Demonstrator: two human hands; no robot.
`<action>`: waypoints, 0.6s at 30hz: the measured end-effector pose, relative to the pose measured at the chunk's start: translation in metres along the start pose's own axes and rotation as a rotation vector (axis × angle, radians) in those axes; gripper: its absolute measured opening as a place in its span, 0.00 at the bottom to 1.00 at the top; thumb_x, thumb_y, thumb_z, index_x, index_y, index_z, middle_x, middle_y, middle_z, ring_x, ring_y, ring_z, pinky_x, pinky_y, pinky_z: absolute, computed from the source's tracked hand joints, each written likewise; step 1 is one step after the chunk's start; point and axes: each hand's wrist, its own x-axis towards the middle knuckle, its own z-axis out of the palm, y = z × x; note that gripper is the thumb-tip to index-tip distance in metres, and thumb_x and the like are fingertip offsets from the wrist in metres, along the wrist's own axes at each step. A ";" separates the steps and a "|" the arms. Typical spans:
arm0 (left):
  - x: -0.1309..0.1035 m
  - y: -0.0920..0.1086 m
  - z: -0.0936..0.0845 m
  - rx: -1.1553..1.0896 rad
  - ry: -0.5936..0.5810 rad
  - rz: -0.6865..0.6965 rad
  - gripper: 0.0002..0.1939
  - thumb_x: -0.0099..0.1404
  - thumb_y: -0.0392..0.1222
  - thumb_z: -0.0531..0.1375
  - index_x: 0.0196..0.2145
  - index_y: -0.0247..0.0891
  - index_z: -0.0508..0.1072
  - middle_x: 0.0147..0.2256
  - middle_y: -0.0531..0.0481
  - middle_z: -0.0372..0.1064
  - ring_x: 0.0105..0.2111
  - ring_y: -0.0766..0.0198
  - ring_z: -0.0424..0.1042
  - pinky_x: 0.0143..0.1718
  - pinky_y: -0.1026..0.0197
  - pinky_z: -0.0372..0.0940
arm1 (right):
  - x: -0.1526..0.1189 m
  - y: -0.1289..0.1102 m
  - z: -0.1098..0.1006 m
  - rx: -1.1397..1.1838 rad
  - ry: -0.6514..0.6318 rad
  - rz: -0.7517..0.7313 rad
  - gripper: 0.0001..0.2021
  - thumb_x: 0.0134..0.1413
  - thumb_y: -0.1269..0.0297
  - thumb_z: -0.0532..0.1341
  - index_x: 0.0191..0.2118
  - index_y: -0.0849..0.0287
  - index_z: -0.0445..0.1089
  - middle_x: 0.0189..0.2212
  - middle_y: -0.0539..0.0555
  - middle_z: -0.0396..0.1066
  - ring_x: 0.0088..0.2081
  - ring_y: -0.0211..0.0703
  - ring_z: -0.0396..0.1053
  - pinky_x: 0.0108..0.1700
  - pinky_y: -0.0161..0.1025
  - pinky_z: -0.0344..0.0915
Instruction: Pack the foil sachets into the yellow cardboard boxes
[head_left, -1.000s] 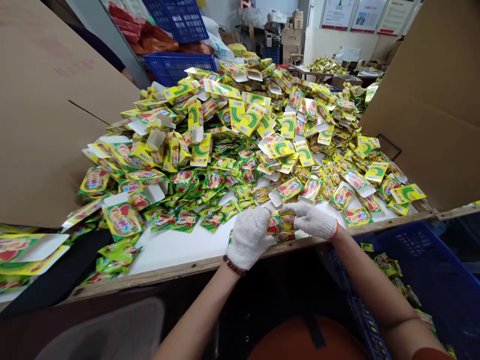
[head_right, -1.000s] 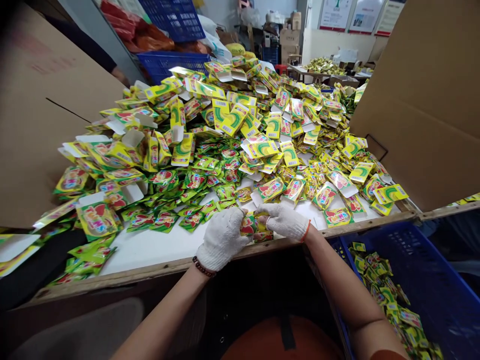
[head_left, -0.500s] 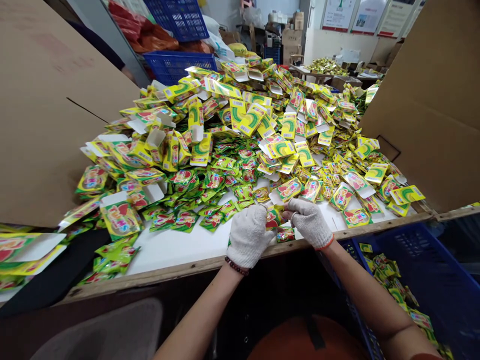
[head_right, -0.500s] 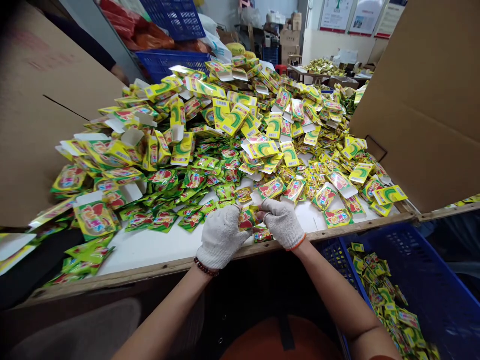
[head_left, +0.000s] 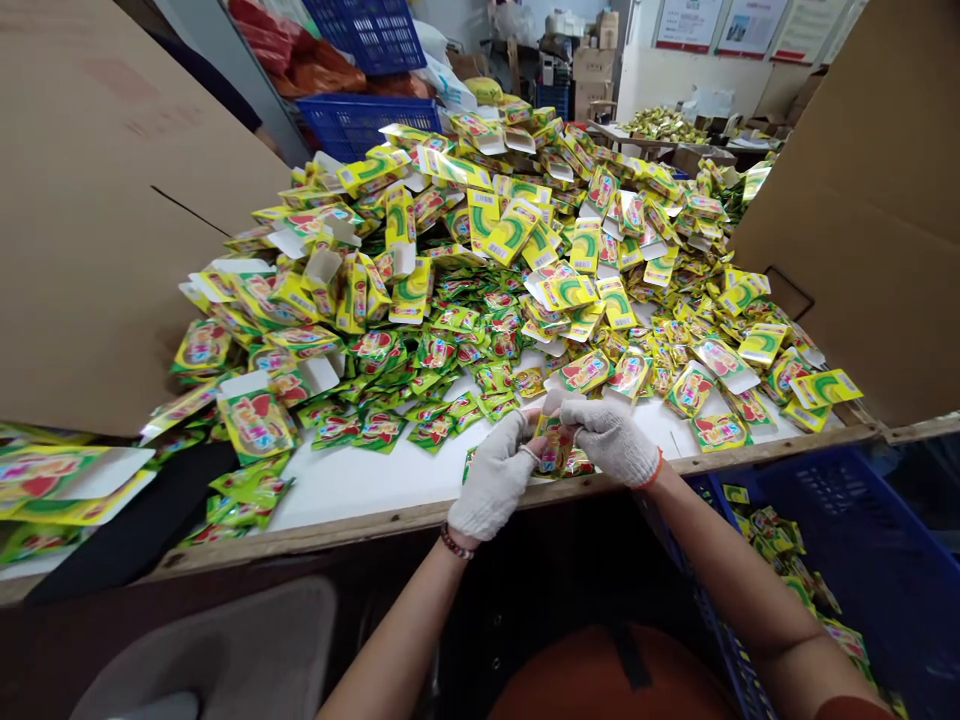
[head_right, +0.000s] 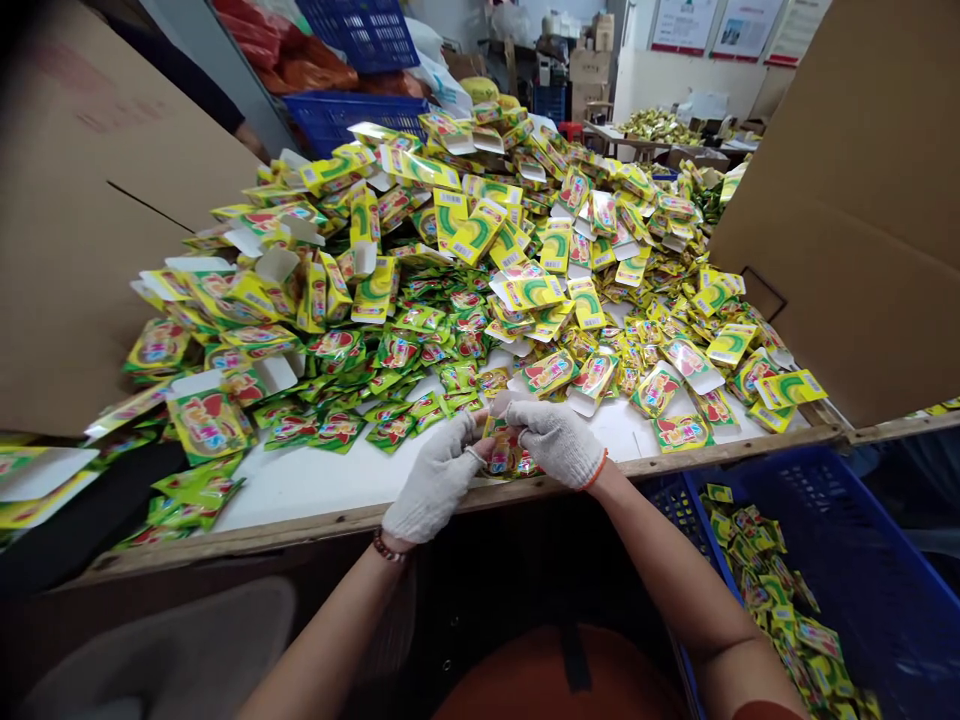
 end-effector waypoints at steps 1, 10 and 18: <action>-0.001 -0.001 -0.004 -0.087 -0.026 -0.037 0.24 0.64 0.49 0.58 0.55 0.36 0.65 0.52 0.40 0.70 0.51 0.54 0.71 0.52 0.51 0.68 | -0.001 0.001 0.001 0.024 0.021 0.021 0.08 0.53 0.67 0.54 0.27 0.60 0.68 0.27 0.50 0.67 0.31 0.39 0.63 0.37 0.36 0.61; -0.001 -0.016 -0.009 -0.209 0.110 -0.137 0.24 0.54 0.46 0.62 0.48 0.33 0.69 0.48 0.40 0.72 0.48 0.53 0.73 0.49 0.51 0.70 | -0.002 0.003 0.005 0.272 0.063 0.302 0.11 0.54 0.54 0.59 0.31 0.58 0.67 0.19 0.46 0.58 0.19 0.33 0.54 0.22 0.32 0.53; 0.001 -0.010 -0.004 -0.225 0.043 -0.025 0.23 0.53 0.40 0.61 0.48 0.34 0.68 0.49 0.40 0.71 0.51 0.53 0.71 0.54 0.49 0.66 | 0.002 0.002 -0.005 0.010 0.041 0.098 0.03 0.50 0.69 0.59 0.28 0.59 0.68 0.28 0.50 0.67 0.33 0.41 0.65 0.39 0.38 0.65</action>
